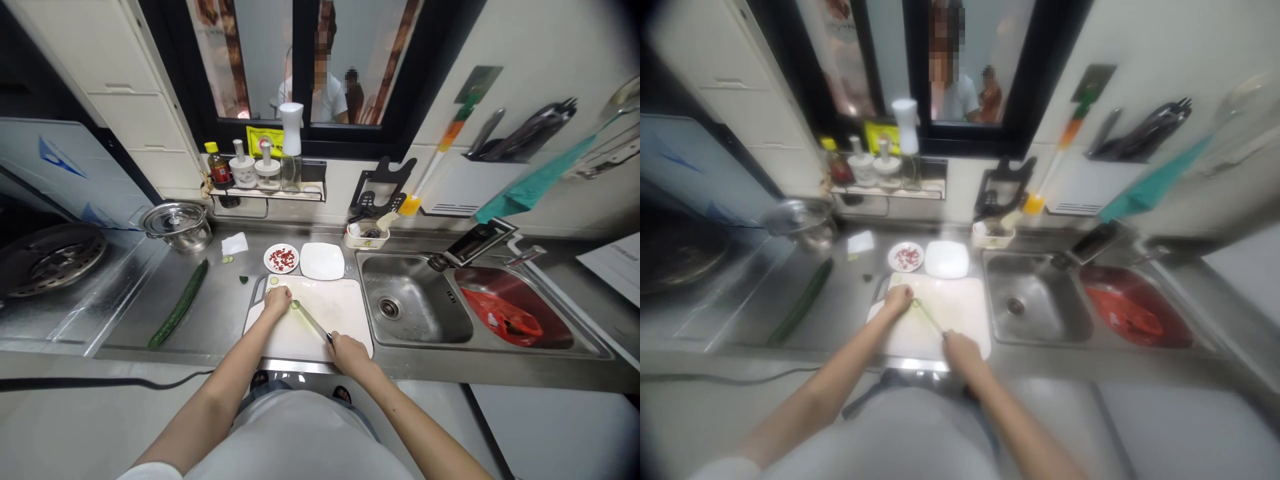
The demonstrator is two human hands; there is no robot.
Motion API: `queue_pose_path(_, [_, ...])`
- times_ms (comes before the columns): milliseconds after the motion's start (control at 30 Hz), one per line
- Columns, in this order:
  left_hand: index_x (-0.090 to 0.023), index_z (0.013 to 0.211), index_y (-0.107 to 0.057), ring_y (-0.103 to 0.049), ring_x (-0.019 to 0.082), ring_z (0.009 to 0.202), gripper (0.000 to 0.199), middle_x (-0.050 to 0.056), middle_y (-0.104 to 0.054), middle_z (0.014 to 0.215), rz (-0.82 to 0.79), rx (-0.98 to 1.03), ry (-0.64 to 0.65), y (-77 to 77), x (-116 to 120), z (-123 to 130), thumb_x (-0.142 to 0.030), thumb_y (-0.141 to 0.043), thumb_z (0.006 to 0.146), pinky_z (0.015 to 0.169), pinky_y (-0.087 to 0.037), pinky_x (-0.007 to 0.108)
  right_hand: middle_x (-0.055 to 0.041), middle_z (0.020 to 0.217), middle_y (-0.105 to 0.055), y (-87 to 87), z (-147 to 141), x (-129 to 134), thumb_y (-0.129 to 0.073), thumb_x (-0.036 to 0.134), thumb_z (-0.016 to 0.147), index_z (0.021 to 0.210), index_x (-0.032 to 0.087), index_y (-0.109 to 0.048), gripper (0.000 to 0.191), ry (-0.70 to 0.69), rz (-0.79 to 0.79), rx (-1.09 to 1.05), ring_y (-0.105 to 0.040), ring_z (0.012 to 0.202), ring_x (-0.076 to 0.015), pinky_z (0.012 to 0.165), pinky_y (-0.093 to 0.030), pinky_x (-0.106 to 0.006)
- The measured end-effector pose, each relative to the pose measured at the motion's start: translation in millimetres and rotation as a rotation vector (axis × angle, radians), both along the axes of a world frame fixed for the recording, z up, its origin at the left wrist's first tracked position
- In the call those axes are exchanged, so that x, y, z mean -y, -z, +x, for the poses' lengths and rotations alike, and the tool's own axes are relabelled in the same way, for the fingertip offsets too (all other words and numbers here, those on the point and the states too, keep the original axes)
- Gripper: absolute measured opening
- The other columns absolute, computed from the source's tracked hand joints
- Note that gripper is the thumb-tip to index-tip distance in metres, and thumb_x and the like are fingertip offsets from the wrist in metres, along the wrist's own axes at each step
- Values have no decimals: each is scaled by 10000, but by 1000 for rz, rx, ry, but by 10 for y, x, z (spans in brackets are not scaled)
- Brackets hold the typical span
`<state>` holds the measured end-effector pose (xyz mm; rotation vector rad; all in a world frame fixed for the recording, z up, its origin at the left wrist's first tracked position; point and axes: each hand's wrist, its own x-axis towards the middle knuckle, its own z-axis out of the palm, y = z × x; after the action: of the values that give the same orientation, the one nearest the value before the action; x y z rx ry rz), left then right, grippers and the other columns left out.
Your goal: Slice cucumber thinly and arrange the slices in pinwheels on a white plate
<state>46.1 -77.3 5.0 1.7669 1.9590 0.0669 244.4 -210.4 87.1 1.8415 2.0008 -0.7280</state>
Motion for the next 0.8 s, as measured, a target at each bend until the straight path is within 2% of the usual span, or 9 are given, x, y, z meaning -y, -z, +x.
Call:
queue_pose_path(333, [-236, 893, -680, -619, 203, 988, 160, 53, -709, 994, 3, -1, 3, -10, 6, 0, -295, -636, 750, 831, -416, 276, -160, 1016, -674, 19, -10, 3, -335, 306, 944, 1092, 141, -559, 315, -4, 13, -7, -645, 947, -243, 735, -445, -322])
queue_pose_path(533, [-241, 887, -679, -623, 211, 987, 156, 48, -711, 984, 1, -4, 8, -27, 5, 0, -273, -630, 743, 821, -421, 280, -167, 1046, -667, -26, -1, 25, -345, 309, 939, 1111, 145, -556, 317, 11, -26, 6, -638, 973, -243, 760, -444, -330])
queue_pose_path(800, [-240, 895, -675, -624, 206, 989, 156, 51, -709, 995, -6, -6, 5, -37, 7, 4, -283, -636, 750, 823, -421, 278, -177, 1017, -673, -37, -6, -6, -337, 295, 944, 1102, 126, -569, 328, -39, 35, 20, -650, 948, -264, 744, -455, -347])
